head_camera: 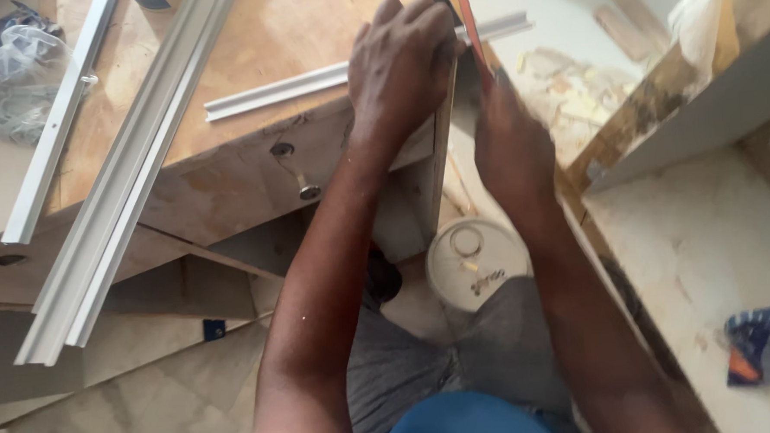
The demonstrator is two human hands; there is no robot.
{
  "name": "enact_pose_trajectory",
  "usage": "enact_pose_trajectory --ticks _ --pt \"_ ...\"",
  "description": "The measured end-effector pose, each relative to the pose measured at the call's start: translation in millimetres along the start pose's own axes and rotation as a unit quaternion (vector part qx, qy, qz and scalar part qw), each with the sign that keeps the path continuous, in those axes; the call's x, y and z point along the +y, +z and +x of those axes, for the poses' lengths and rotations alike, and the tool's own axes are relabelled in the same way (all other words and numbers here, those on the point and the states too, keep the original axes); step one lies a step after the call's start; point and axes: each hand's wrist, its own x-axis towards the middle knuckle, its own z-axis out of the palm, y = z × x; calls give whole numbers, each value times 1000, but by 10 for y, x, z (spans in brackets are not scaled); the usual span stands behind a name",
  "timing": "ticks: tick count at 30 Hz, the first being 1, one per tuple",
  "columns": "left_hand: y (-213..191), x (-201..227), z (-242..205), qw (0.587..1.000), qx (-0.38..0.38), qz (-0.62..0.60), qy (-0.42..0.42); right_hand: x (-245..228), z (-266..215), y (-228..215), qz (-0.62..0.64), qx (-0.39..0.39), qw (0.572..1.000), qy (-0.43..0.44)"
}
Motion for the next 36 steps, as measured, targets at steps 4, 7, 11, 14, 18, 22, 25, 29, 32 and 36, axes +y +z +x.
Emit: enact_pose_trajectory --ticks 4,7,11,14,18,22,25,29,32,36 --pt "-44 20 88 1000 15 -11 9 -46 254 0 12 -35 999 31" --pt "-41 42 39 1000 16 -8 -2 -90 -36 -46 23 -14 1000 0" --pt "-19 -1 35 1000 13 -5 7 -21 -114 -24 4 -23 1000 3" --pt "-9 20 2 1000 3 -10 3 28 92 68 13 -41 999 34" --pt "-15 28 29 1000 19 1 -10 -40 83 52 15 -19 1000 16" --pt "4 -7 62 1000 27 3 0 -43 -88 -34 14 -3 999 -36" --pt "15 -1 10 1000 18 3 4 -1 121 36 -2 -4 1000 -21" --pt "-10 15 41 1000 20 5 -8 -40 294 79 19 -38 999 18" --pt "-2 -1 15 999 35 3 2 -87 -80 28 50 32 996 -62" --pt "67 -56 10 999 32 -14 26 65 -93 67 -17 12 999 -41"
